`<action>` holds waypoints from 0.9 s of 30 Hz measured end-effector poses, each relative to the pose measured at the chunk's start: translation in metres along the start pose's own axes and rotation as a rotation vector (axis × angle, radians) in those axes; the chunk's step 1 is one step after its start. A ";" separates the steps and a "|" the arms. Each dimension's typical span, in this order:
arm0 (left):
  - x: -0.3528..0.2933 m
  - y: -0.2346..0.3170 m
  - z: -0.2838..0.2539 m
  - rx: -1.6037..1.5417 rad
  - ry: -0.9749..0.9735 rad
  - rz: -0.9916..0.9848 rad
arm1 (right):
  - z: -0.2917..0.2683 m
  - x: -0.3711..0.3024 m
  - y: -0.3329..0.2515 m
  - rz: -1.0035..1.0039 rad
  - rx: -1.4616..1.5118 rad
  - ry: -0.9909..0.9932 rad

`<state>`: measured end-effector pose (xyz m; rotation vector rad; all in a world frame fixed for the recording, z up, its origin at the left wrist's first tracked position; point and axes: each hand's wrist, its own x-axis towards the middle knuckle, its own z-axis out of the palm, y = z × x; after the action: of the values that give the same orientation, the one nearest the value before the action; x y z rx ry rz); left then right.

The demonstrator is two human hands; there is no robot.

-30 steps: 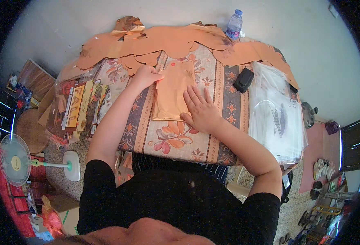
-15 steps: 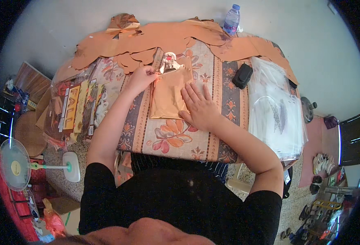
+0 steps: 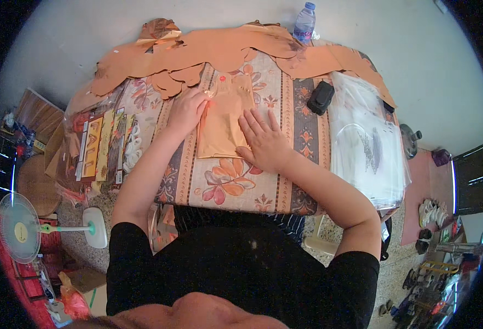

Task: Folding and placing rose gold foil letter balloons into plastic packaging with cardboard inserts.

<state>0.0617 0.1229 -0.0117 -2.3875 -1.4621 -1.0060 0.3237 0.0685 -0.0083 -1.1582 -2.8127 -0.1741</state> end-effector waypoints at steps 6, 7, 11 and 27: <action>-0.002 0.003 -0.006 -0.194 -0.089 -0.073 | 0.004 -0.001 0.001 0.007 0.010 0.004; -0.003 0.006 -0.008 -0.211 -0.110 -0.062 | 0.004 -0.001 0.001 0.008 0.010 0.004; -0.008 0.003 -0.009 -0.188 -0.060 0.041 | -0.005 -0.001 0.005 0.011 0.195 0.004; -0.011 -0.004 -0.016 -0.613 -0.081 -0.368 | 0.004 0.032 0.004 0.032 0.146 0.058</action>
<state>0.0474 0.1097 -0.0067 -2.6144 -1.8877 -1.6670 0.3034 0.0942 -0.0075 -1.1457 -2.7036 0.0005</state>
